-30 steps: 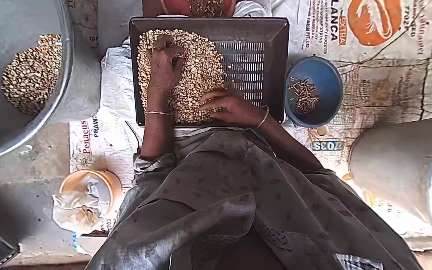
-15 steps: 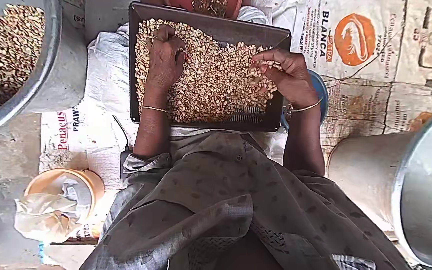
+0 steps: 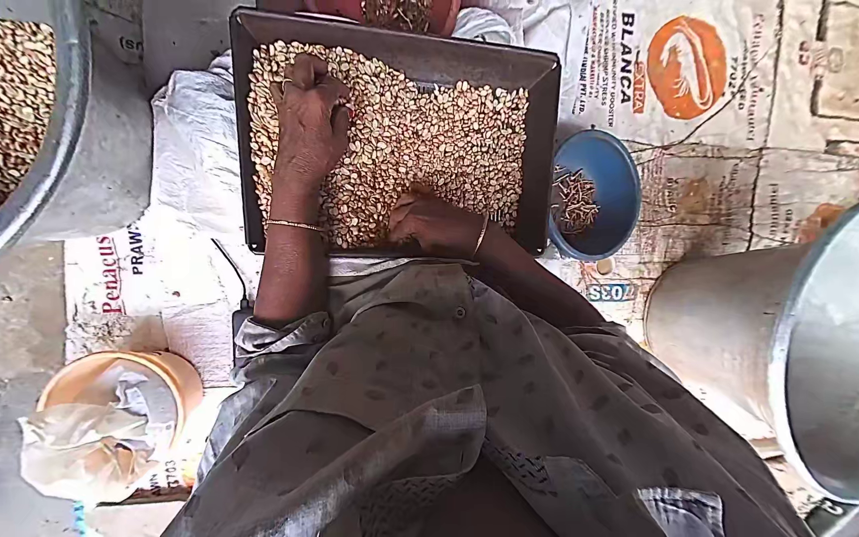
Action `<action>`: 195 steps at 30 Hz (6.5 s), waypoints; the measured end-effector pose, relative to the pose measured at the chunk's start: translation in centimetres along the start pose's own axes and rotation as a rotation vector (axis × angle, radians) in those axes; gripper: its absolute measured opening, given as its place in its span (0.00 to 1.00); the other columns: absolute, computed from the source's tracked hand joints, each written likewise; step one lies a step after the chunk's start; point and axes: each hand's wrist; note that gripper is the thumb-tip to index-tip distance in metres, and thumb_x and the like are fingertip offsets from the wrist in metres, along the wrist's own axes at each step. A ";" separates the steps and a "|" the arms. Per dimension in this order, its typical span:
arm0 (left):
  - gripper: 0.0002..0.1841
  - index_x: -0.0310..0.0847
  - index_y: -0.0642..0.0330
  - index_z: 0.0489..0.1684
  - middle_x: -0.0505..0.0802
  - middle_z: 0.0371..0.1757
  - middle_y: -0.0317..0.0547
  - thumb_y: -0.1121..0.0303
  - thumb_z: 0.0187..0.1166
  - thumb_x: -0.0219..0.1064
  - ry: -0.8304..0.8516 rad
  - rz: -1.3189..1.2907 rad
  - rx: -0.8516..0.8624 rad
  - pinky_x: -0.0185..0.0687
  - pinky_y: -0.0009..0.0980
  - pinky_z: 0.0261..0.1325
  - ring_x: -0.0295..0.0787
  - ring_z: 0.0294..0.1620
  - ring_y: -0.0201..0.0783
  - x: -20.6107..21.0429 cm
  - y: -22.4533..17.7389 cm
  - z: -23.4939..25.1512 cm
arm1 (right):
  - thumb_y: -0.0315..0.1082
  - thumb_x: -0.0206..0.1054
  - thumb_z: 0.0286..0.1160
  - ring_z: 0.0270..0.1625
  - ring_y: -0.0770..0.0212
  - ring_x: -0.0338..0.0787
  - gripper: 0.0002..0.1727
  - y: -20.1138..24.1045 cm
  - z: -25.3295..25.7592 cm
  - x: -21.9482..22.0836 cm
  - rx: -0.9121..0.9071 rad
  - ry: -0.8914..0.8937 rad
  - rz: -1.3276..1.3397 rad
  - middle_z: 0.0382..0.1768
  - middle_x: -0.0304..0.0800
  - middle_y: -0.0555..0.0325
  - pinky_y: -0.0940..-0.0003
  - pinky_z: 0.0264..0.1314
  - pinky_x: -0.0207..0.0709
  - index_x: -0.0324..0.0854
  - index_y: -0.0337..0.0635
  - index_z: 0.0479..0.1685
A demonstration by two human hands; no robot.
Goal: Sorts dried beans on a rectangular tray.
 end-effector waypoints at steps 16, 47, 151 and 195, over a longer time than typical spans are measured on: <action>0.18 0.86 0.61 0.67 0.78 0.80 0.63 0.68 0.83 0.59 0.047 0.025 -0.070 0.54 0.65 0.83 0.70 0.82 0.64 -0.1 -0.5 0.3 | 0.26 0.59 0.86 0.44 0.65 0.92 0.17 -2.3 -7.3 -0.8 0.379 -0.236 0.777 0.49 0.92 0.49 0.68 0.50 0.88 0.79 0.30 0.69; 0.17 0.86 0.65 0.63 0.78 0.78 0.67 0.69 0.83 0.59 -0.006 0.023 -0.006 0.54 0.70 0.80 0.71 0.80 0.67 0.2 -0.1 0.1 | 0.38 0.67 0.71 0.42 0.42 0.90 0.13 0.1 -1.5 -1.9 0.509 -0.155 0.025 0.33 0.88 0.44 0.40 0.43 0.76 0.83 0.35 0.33; 0.13 0.91 0.67 0.50 0.86 0.65 0.66 0.77 0.82 0.58 0.034 -0.010 0.170 0.65 0.66 0.75 0.79 0.71 0.67 1.1 -1.3 0.4 | 0.14 0.62 0.63 0.85 0.43 0.70 0.24 -8.0 4.0 -6.9 0.359 -0.246 -0.031 0.74 0.84 0.47 0.42 0.89 0.55 0.95 0.47 0.51; 0.10 0.89 0.71 0.46 0.86 0.59 0.68 0.79 0.81 0.59 -0.016 0.005 0.132 0.70 0.63 0.71 0.80 0.66 0.69 1.0 -0.9 0.3 | 0.18 0.54 0.85 0.42 0.55 0.98 0.11 -10.3 3.5 -6.6 0.424 -0.845 1.175 0.44 0.96 0.47 0.61 0.49 0.93 0.81 0.29 0.53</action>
Point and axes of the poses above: each hand's wrist, its own z-axis towards the middle knuckle, its own x-axis out of the palm, y = z × x
